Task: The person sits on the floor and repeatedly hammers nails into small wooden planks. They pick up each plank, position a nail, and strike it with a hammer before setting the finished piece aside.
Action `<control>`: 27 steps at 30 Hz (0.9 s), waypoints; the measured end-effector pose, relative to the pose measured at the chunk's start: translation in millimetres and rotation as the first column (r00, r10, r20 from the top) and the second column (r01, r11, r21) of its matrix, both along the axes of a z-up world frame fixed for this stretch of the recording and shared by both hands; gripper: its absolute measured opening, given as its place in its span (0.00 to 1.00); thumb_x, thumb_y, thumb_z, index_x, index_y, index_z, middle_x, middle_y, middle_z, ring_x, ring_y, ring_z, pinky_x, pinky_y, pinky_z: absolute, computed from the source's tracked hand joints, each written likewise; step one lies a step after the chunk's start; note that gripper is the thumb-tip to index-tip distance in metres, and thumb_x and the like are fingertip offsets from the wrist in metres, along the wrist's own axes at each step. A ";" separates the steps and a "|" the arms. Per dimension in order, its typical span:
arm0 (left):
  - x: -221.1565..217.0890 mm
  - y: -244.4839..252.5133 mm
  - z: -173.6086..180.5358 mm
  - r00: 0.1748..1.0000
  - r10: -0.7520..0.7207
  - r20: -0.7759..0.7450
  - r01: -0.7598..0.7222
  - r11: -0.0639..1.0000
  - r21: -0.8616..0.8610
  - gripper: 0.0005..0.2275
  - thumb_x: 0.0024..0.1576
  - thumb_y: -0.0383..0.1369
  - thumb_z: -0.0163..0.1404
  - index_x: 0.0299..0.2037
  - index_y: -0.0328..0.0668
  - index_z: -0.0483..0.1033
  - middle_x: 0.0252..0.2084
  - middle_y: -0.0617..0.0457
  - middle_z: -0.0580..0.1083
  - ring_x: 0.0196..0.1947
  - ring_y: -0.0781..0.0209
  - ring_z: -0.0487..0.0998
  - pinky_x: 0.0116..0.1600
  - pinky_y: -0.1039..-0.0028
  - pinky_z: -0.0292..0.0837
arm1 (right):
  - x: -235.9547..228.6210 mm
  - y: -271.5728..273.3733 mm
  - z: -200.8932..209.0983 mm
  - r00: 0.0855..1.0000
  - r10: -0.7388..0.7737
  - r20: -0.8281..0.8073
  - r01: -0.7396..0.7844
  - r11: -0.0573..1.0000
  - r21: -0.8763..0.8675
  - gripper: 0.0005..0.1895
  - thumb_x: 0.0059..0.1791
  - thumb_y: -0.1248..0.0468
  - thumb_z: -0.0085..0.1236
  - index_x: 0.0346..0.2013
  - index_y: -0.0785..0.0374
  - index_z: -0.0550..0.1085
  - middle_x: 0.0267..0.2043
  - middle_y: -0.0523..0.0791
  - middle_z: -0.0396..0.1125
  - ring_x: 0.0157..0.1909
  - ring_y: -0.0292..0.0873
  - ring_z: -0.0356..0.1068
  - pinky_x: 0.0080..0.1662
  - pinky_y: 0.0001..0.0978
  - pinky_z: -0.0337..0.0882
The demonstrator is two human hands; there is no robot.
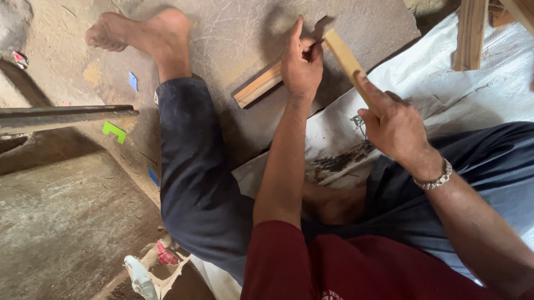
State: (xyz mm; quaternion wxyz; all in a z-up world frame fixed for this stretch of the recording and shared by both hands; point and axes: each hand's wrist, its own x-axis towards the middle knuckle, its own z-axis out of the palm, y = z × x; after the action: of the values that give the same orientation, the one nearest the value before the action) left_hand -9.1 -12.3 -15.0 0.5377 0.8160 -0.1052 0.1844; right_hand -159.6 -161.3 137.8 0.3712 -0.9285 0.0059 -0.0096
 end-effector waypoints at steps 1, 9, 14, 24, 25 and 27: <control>-0.7 1.1 -0.1 1.000 -0.012 0.005 0.012 1.000 -0.008 0.30 0.57 0.22 0.59 0.70 0.44 0.63 0.34 0.61 0.77 0.31 0.72 0.76 0.39 0.80 0.76 | 1.8 -1.2 0.3 1.000 0.013 0.014 -0.013 1.000 0.003 0.35 0.49 0.70 0.65 0.71 0.64 0.66 0.38 0.56 0.74 0.31 0.49 0.76 0.32 0.37 0.77; 0.7 4.8 -4.7 0.997 -0.047 0.055 0.049 0.998 -0.032 0.31 0.59 0.23 0.59 0.72 0.43 0.60 0.36 0.59 0.78 0.33 0.70 0.78 0.42 0.79 0.78 | -12.3 -2.4 8.8 0.980 -0.033 0.195 0.032 0.999 0.009 0.33 0.53 0.68 0.65 0.73 0.61 0.65 0.35 0.53 0.72 0.32 0.47 0.74 0.34 0.39 0.75; 2.9 -1.9 -4.6 0.998 -0.055 0.022 0.056 0.997 -0.058 0.30 0.58 0.22 0.57 0.72 0.41 0.60 0.37 0.58 0.80 0.33 0.70 0.80 0.40 0.79 0.78 | 2.4 3.1 11.4 1.000 0.012 -0.016 -0.014 0.992 -0.125 0.38 0.47 0.69 0.66 0.72 0.62 0.66 0.32 0.53 0.72 0.27 0.48 0.74 0.29 0.39 0.76; -2.0 14.2 2.1 0.992 -0.123 -0.025 0.120 0.988 -0.097 0.37 0.56 0.17 0.51 0.76 0.39 0.48 0.46 0.52 0.76 0.39 0.66 0.79 0.43 0.79 0.78 | -11.7 -6.7 48.6 0.845 -0.043 0.532 -0.027 0.992 0.123 0.30 0.56 0.72 0.66 0.71 0.67 0.64 0.40 0.52 0.72 0.35 0.44 0.72 0.37 0.32 0.73; -1.6 13.6 2.0 0.993 -0.114 -0.029 0.111 0.989 -0.103 0.36 0.56 0.16 0.51 0.76 0.39 0.49 0.46 0.52 0.75 0.39 0.66 0.79 0.43 0.78 0.77 | -13.4 -5.6 44.0 0.811 -0.054 0.583 -0.008 0.995 0.103 0.31 0.55 0.73 0.66 0.71 0.68 0.64 0.39 0.51 0.70 0.33 0.43 0.71 0.36 0.33 0.72; 3.4 13.9 4.2 0.996 -0.082 -0.026 0.078 0.991 -0.110 0.36 0.56 0.15 0.49 0.75 0.40 0.51 0.45 0.50 0.74 0.38 0.65 0.77 0.42 0.78 0.77 | -6.0 -0.2 27.4 0.770 -0.048 0.636 -0.034 0.993 0.116 0.31 0.55 0.74 0.65 0.70 0.68 0.63 0.34 0.49 0.68 0.31 0.42 0.66 0.33 0.33 0.67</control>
State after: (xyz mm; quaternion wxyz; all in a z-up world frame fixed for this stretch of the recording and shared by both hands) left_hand -5.7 1.6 -10.8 0.5897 0.7834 -0.1195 0.1557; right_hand -165.7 -161.4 165.2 0.4067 -0.8458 -0.1164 -0.3250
